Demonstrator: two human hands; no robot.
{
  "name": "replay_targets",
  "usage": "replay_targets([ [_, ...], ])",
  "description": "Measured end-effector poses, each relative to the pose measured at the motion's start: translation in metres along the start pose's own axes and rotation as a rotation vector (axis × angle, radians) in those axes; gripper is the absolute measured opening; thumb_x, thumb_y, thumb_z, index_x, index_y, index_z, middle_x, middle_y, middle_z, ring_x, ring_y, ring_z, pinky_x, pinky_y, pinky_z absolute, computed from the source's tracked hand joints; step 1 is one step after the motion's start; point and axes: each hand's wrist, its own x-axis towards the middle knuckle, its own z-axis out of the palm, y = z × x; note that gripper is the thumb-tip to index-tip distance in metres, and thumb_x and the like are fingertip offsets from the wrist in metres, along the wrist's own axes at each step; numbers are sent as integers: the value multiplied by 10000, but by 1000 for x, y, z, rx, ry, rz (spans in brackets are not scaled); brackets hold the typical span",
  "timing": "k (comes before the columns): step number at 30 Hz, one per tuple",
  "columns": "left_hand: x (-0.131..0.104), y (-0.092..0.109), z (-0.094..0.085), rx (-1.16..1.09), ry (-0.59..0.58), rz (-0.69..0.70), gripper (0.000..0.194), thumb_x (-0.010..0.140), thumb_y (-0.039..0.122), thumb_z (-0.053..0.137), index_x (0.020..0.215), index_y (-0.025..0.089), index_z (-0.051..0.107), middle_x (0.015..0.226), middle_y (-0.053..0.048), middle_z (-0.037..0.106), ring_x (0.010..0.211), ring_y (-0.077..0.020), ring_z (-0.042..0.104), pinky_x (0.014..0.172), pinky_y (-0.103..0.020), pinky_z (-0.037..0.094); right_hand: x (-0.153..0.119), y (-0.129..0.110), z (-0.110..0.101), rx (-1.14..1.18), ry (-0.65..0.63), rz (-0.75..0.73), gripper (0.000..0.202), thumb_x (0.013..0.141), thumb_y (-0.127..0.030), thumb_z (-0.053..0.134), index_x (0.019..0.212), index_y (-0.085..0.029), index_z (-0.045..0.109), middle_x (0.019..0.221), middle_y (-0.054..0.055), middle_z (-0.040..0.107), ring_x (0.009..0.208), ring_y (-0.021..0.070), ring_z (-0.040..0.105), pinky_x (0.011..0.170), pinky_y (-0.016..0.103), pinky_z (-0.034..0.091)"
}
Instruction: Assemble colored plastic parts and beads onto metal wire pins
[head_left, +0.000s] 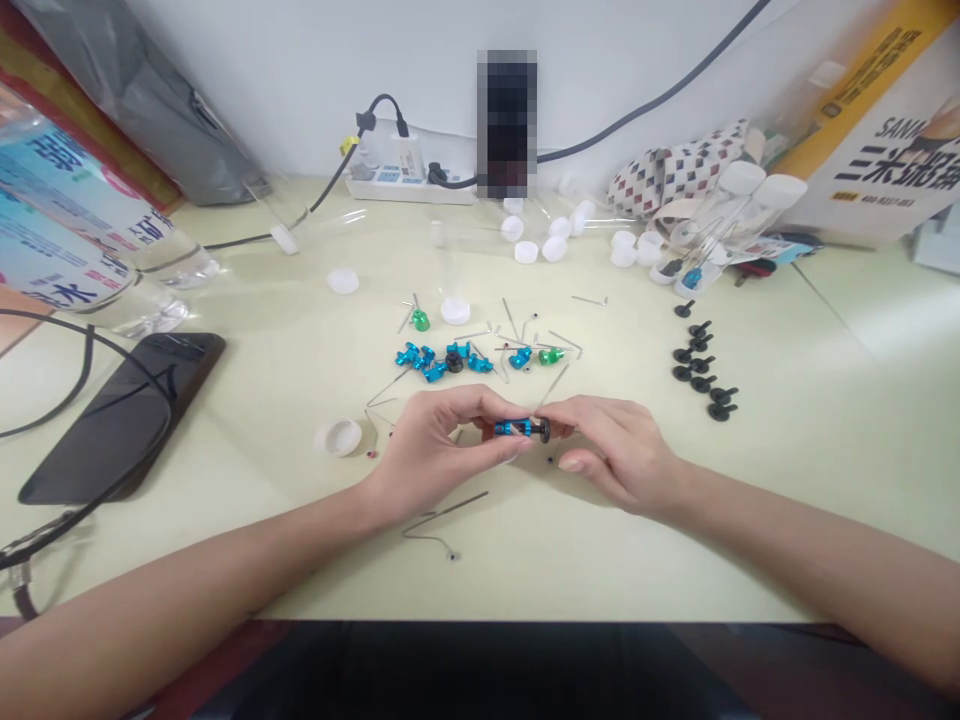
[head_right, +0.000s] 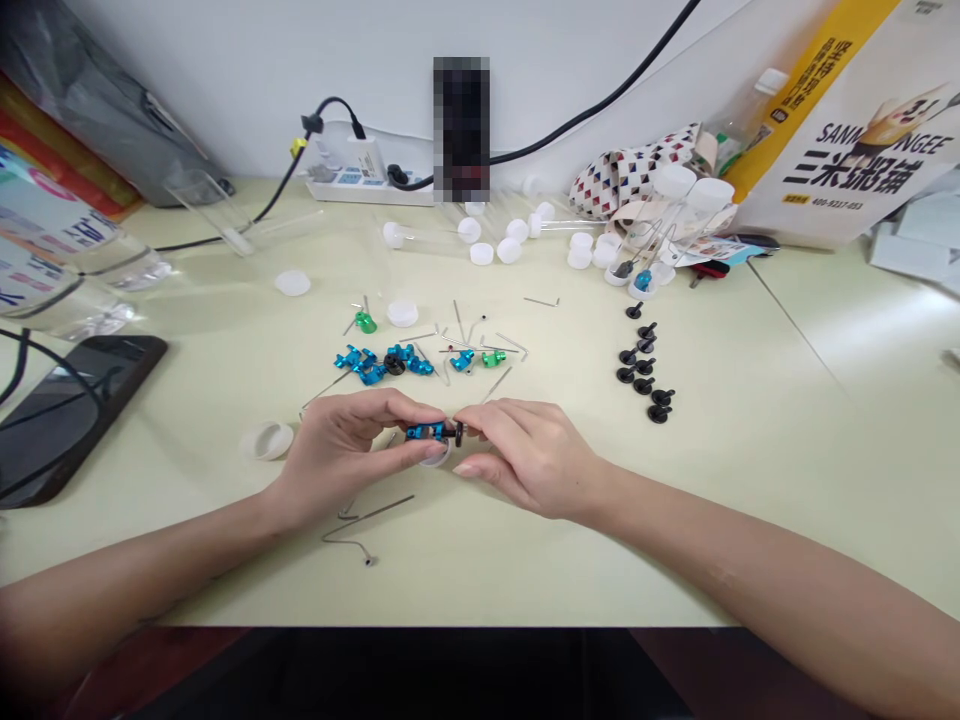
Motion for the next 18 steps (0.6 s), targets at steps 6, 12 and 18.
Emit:
replay_targets([
  [6,0,-1,0,-2,4,6,154,714,167,728,864,195,708,845,-32,716,790,-174,660,715,-285,527,1,-1,-1,0,-11,3,414,959,-430,295,1033,-99,533,771,78,619,663,148,574,589,263,471],
  [12,0,-1,0,1,7,2,165,709,166,734,867,206,709,841,-24,714,785,-164,656,703,-272,519,2,-1,-1,-13,-42,19,433,960,-445,273,1009,-106,538,754,73,611,642,144,564,568,260,461],
  [18,0,-2,0,-4,24,-13,156,702,164,738,852,197,708,821,-30,706,766,-171,657,685,-282,520,-1,0,2,-12,8,48,358,917,-416,439,1119,-122,471,823,52,634,708,126,608,639,244,505],
])
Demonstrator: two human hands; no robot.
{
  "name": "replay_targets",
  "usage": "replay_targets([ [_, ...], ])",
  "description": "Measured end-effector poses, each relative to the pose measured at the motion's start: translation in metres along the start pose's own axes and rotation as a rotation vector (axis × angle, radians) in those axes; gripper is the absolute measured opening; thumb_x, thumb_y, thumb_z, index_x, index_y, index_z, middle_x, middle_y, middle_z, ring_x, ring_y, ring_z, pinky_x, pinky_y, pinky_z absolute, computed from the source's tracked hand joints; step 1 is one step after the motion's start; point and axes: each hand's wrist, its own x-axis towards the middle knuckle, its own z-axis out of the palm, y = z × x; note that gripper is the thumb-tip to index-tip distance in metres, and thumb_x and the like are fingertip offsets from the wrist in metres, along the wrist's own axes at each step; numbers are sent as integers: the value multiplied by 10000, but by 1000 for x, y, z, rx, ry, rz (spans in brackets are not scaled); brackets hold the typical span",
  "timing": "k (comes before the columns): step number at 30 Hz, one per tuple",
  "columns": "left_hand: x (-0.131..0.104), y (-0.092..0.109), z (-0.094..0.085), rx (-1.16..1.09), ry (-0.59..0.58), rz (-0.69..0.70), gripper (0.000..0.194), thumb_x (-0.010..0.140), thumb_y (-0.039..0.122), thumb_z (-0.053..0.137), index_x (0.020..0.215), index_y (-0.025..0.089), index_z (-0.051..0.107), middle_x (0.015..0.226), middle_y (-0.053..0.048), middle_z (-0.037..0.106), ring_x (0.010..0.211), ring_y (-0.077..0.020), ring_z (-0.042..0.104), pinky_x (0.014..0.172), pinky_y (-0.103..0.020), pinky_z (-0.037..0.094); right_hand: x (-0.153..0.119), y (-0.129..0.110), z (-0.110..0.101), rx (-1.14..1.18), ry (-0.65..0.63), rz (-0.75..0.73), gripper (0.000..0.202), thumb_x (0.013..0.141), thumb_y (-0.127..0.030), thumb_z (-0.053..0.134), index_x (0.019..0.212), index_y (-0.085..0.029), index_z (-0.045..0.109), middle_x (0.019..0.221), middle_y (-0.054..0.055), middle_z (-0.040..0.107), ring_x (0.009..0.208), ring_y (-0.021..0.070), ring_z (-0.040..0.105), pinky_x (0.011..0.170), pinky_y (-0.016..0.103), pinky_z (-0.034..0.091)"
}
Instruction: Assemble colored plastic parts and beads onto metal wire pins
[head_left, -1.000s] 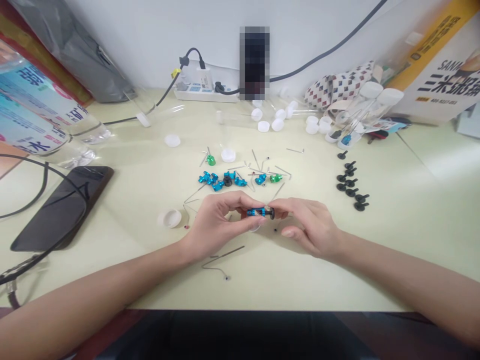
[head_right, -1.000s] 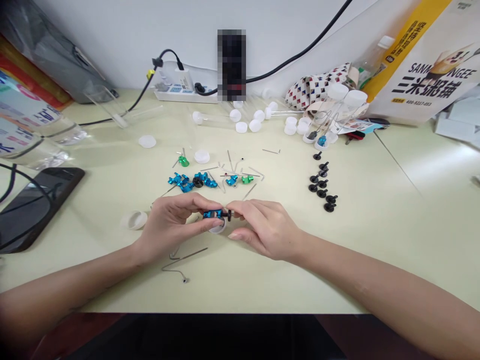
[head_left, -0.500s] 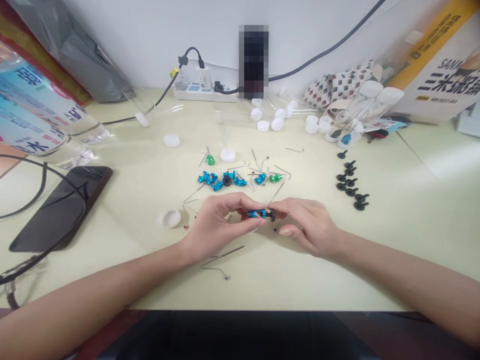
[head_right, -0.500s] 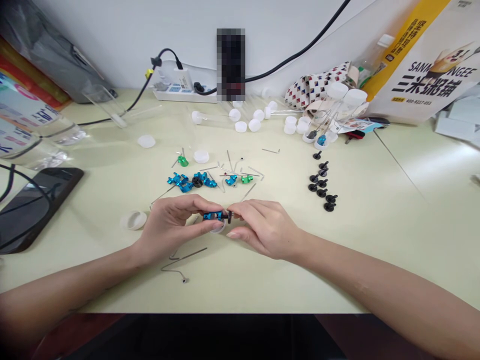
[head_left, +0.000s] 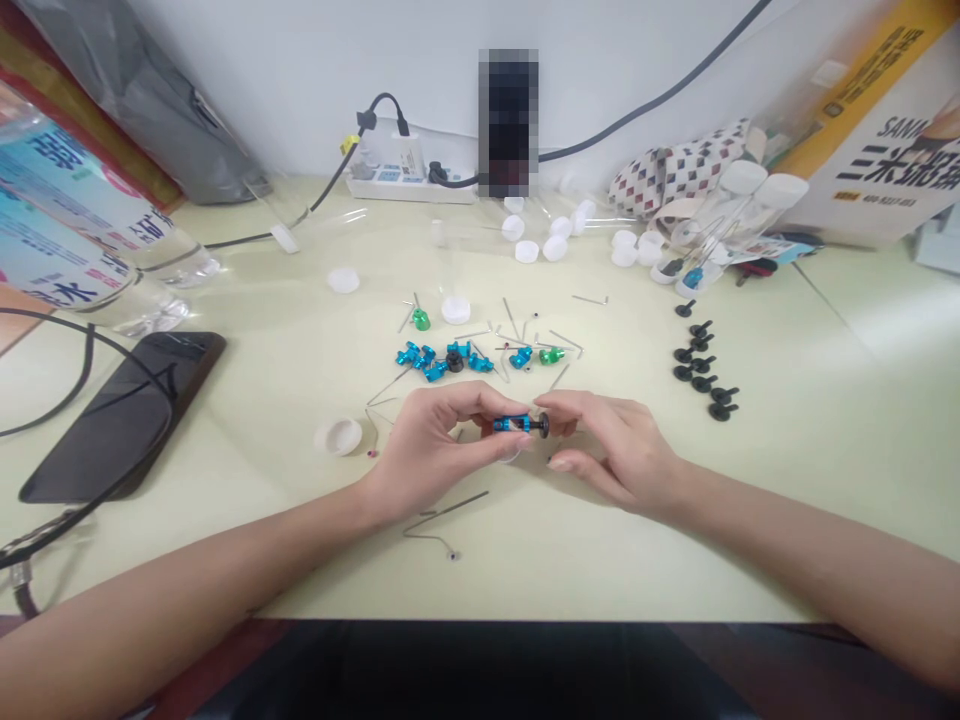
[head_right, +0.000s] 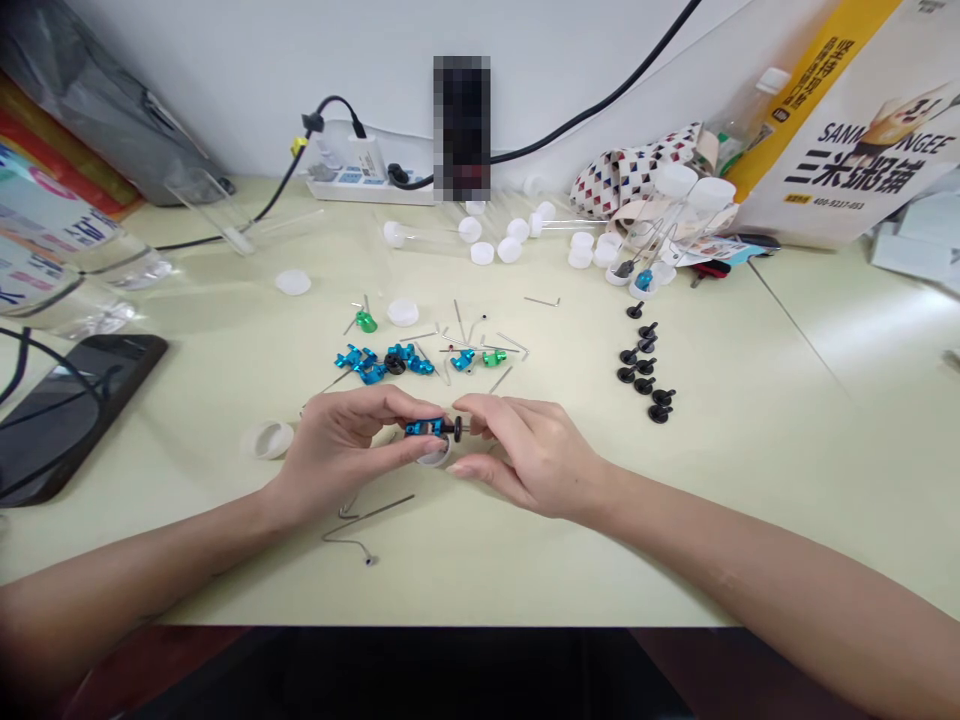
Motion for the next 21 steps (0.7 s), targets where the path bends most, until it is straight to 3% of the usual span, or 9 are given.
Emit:
replay_targets([
  [3,0,0,0,-2,-5,-2,157,704,169,736,858,188,708,799,-32,701,738,-168,654,666,-283,519,-2,1,4,-25,47,-9,344,854,-321,579,1124,-145,460,865,32,649,703,104,618,639,214,511],
  [9,0,1,0,1,-27,13,152,719,161,723,868,186,711,820,-38,707,739,-164,650,671,-282,513,-4,3,8,-50,64,-46,217,847,-163,574,1053,-160,508,866,21,673,707,102,623,653,214,510],
  [21,0,1,0,-12,-28,10,158,717,154,724,872,182,710,821,-40,711,761,-171,657,685,-283,517,-2,3,6,-56,48,-37,214,865,-230,576,1050,-139,520,847,26,671,695,107,620,634,218,497],
])
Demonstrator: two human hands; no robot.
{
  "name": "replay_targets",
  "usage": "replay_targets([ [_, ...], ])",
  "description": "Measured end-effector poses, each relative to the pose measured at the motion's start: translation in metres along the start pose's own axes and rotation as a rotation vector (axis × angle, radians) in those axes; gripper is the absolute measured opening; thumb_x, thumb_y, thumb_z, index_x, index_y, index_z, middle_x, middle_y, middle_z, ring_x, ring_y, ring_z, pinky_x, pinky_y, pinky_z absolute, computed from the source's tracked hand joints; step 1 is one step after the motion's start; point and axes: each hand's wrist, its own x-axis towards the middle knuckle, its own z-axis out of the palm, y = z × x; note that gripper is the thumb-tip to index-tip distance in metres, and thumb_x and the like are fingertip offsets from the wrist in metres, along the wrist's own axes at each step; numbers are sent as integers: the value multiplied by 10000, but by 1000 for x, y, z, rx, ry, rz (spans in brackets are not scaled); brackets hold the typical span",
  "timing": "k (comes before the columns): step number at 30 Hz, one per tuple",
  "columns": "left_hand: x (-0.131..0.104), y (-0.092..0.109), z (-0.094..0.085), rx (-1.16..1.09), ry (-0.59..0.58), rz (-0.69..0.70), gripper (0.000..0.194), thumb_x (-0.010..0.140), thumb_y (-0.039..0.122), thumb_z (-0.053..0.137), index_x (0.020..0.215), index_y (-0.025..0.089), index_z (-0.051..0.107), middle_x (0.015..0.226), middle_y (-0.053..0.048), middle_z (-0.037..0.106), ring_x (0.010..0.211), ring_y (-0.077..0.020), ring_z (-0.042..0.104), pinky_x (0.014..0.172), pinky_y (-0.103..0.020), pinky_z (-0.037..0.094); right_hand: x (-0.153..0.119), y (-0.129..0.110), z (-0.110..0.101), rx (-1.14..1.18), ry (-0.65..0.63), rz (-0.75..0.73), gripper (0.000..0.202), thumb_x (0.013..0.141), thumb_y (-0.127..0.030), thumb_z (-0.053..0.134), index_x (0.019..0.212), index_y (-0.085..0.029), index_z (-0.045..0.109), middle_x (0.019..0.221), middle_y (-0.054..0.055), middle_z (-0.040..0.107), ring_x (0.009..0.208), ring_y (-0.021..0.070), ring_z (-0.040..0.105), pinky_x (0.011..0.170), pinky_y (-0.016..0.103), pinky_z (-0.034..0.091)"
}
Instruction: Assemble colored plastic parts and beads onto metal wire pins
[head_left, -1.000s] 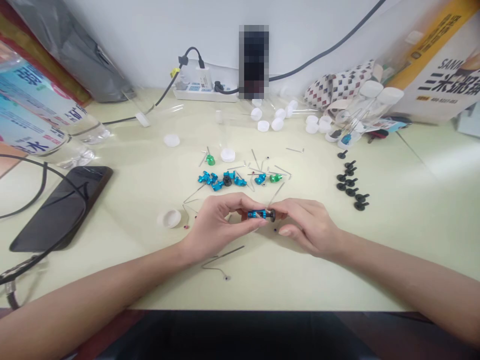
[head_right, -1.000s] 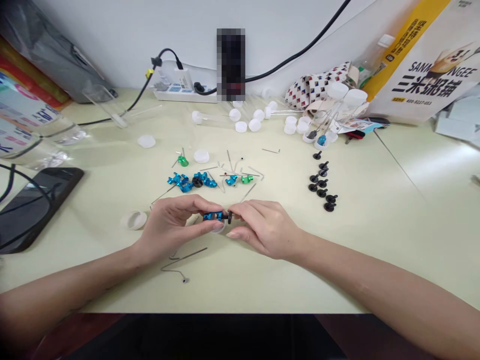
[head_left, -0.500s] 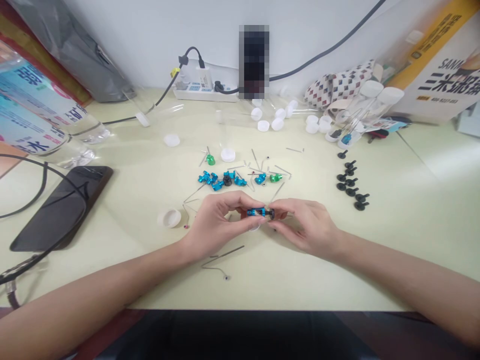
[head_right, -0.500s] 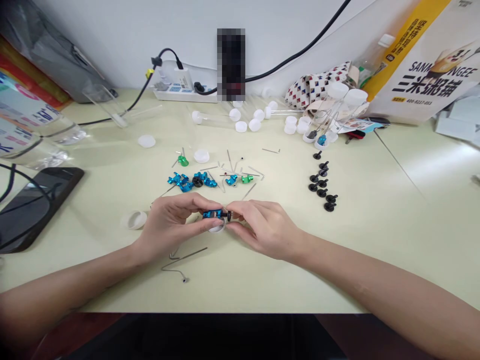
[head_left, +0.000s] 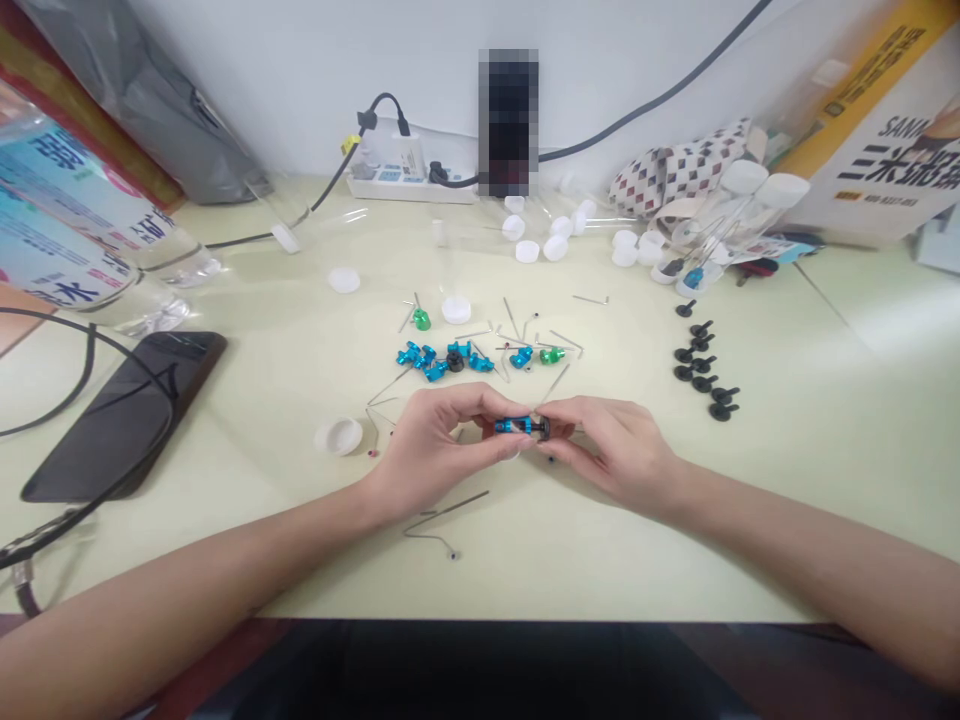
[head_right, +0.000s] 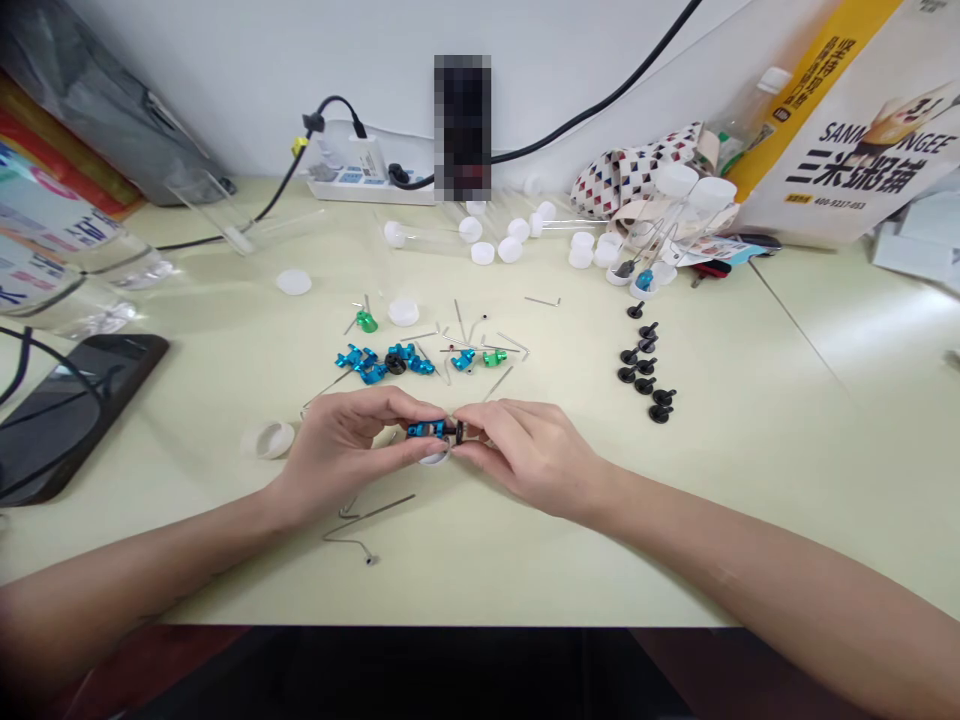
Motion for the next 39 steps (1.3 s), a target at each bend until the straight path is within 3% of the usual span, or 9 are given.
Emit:
replay_targets([
  [13,0,0,0,2,-4,-2,156,716,159,725,869,182,707,836,-43,717,779,-178,660,708,-294,527,2,0,-1,-14,-10,-5,182,874,-248,555,1020,-141,536,835,25,675,698,115,632,621,220,498],
  [18,0,1,0,10,1,-7,150,721,180,720,870,171,704,839,-55,716,776,-188,662,715,-311,535,0,0,1,-19,6,28,255,868,-255,564,1099,-167,503,876,18,681,713,106,651,663,219,527],
  [25,0,3,1,46,4,-13,141,728,190,714,868,174,710,814,-49,710,725,-167,645,669,-290,524,1,0,1,-17,54,-43,172,856,-123,545,1023,-166,551,852,12,688,739,107,649,675,200,518],
  [39,0,1,0,30,-10,-15,154,727,189,715,880,178,712,843,-54,717,772,-185,658,703,-305,528,1,0,-1,13,46,-40,165,871,-173,548,1035,-151,556,847,23,693,722,115,645,654,202,508],
])
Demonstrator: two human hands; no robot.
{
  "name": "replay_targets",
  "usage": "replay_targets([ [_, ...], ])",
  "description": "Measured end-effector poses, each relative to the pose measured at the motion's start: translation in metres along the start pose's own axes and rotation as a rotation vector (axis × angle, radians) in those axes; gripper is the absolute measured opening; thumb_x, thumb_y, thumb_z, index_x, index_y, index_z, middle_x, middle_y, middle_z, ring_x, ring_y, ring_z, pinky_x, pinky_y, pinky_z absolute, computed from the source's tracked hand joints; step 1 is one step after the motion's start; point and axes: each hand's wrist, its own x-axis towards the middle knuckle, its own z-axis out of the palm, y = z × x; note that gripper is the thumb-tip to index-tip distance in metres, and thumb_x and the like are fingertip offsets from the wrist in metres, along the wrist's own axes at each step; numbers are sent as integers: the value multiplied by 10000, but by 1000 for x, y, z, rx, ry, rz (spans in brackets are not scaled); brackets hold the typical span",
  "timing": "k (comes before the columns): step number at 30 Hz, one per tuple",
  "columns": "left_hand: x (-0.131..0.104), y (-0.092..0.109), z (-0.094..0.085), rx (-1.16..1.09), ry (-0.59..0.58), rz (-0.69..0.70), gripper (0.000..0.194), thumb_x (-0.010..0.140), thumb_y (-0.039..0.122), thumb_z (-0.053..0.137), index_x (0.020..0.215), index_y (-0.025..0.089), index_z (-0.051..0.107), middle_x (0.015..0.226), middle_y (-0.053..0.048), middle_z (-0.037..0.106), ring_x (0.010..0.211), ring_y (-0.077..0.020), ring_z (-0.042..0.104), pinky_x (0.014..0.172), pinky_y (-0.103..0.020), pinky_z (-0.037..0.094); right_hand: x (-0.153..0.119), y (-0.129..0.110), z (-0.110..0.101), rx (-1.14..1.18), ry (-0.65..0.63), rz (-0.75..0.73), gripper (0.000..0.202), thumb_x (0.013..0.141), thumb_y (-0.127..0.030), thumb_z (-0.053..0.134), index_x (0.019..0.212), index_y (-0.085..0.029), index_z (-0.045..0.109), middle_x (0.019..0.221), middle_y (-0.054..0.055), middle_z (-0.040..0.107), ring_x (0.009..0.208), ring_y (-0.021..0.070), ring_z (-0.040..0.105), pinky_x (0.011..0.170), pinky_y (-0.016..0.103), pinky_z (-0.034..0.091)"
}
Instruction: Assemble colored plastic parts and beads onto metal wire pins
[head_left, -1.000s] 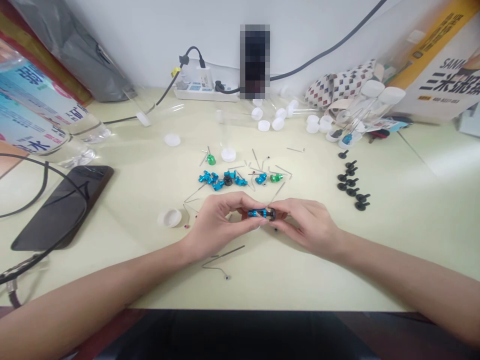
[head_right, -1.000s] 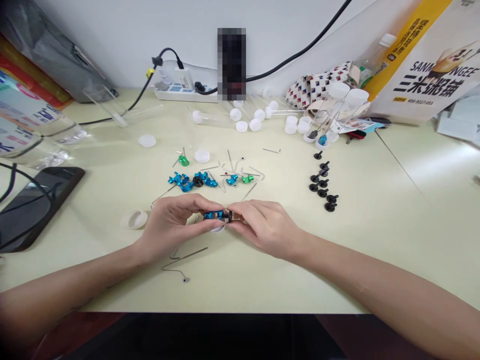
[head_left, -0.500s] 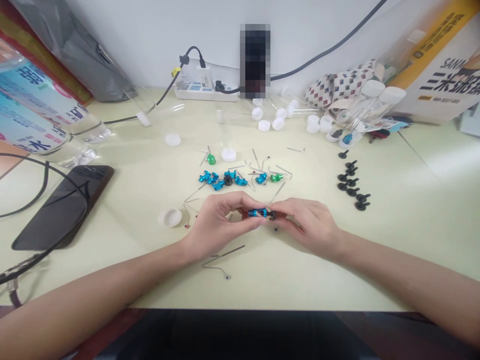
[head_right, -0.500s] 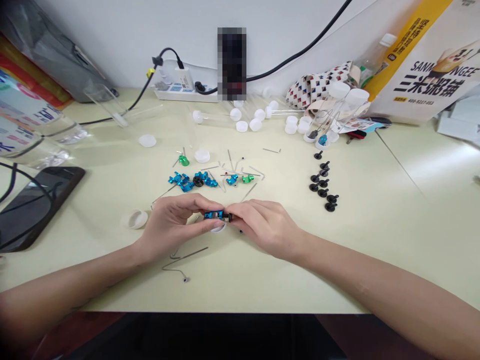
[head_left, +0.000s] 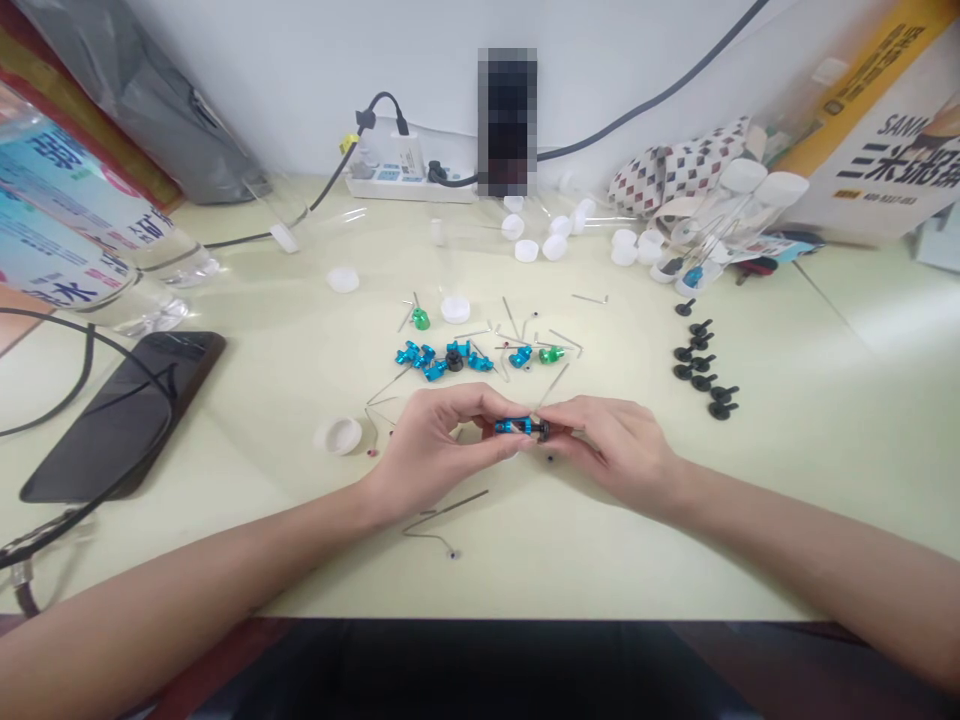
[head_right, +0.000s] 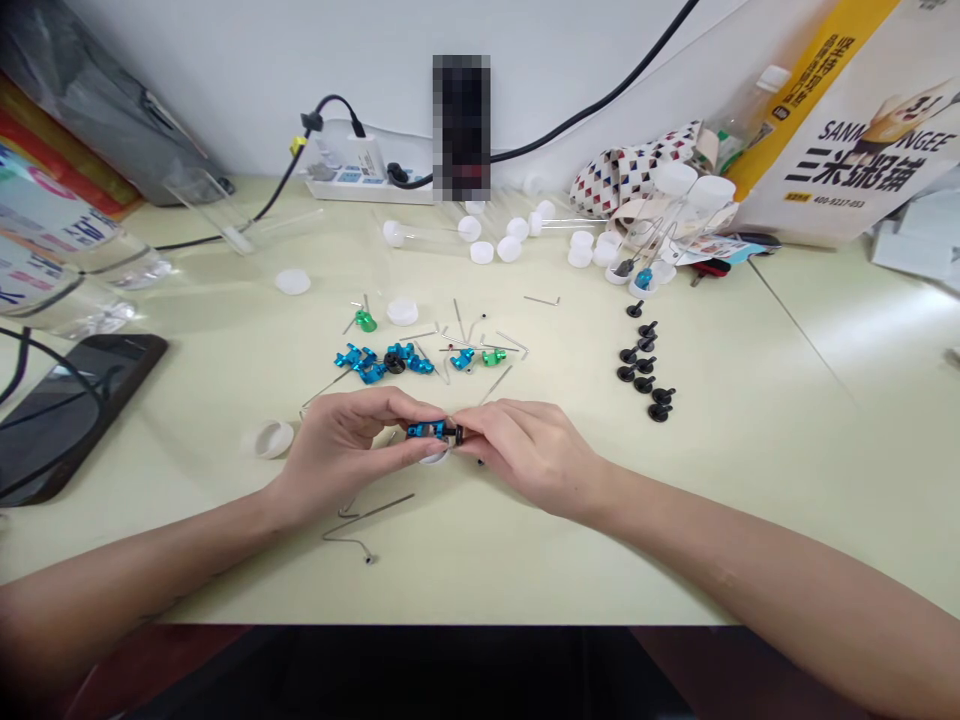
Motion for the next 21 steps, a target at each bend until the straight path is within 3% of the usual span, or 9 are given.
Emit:
replay_targets([
  [21,-1,1,1,-3,19,-20,153,717,204,727,868,188,717,829,-46,721,759,-180,660,699,-303,532,2,-2,-1,-32,-16,32,195,891,-288,534,1035,-156,548,807,32,682,686,119,640,621,225,522],
])
